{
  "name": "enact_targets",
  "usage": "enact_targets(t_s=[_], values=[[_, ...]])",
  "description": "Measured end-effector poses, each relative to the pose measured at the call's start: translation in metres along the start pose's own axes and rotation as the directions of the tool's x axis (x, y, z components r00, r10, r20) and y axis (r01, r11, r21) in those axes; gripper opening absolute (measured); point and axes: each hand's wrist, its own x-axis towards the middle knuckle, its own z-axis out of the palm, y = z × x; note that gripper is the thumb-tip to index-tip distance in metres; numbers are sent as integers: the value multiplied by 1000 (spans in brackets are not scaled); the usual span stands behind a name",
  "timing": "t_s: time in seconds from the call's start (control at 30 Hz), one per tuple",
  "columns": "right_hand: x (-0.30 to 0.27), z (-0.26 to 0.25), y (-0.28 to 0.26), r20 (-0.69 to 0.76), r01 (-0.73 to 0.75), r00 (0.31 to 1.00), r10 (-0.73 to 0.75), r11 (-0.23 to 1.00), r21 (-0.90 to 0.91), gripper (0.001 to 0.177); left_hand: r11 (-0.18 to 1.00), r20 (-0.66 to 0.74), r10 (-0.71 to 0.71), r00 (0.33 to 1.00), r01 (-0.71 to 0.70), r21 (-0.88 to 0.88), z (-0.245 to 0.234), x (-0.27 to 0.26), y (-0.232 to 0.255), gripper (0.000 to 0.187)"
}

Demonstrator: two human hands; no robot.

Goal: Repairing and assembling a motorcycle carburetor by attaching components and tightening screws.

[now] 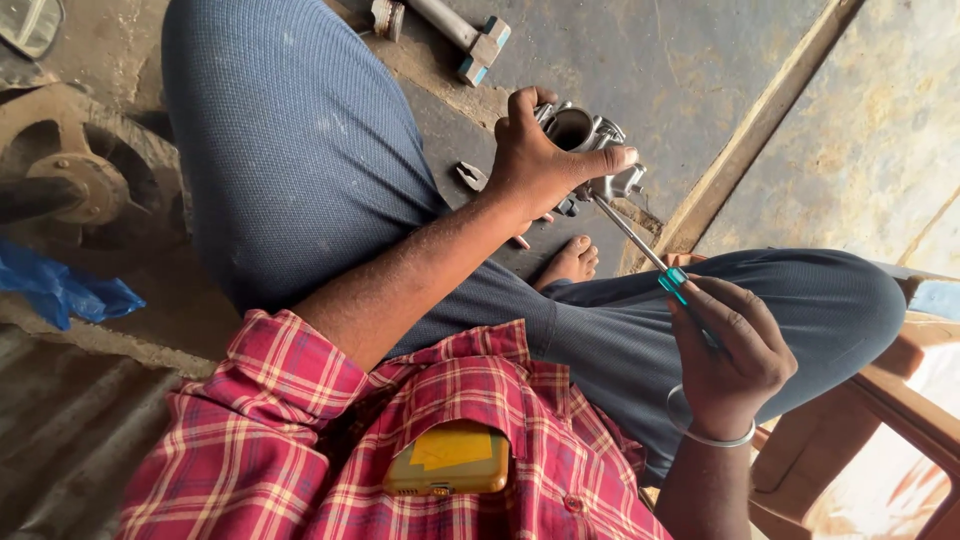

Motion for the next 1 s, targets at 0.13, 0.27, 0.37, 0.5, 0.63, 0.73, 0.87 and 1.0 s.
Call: enact_targets(t_s=[0.13, 0.27, 0.37, 0.5, 0.63, 0.73, 0.87, 1.0], values=[[1, -1, 0, -8, 1, 1000, -1, 1000, 13, 26, 1000, 11, 28, 1000, -28, -3, 3, 3, -7, 118], [1, 0, 0, -6, -2, 1000, 2, 1000, 19, 26, 1000, 17, 13, 1000, -13, -3, 2, 2, -5, 119], [2, 0, 0, 1, 0, 1000, 0, 1000, 20, 27, 999, 7, 45, 999, -45, 22, 3, 4, -14, 119], [10, -7, 3, 45, 41, 998, -42, 999, 14, 28, 979, -41, 128, 991, -120, 166, 3, 4, -15, 117], [25, -16, 13, 93, 135, 987, -132, 990, -33, 22, 923, -12, 233, 972, -217, 319, 4, 3, -20, 119], [39, -17, 16, 129, 207, 971, -201, 978, -32, 22, 925, -7, 208, 978, -195, 325, 5, 5, -20, 119], [48, -11, 32, 106, 197, 976, -190, 978, -69, 26, 966, -50, 118, 992, -103, 239, 4, 12, -21, 117], [62, 4, 45, 67, -159, 986, 153, 982, 99, 25, 966, -102, 97, 990, -69, 247, 1, 20, -22, 118]])
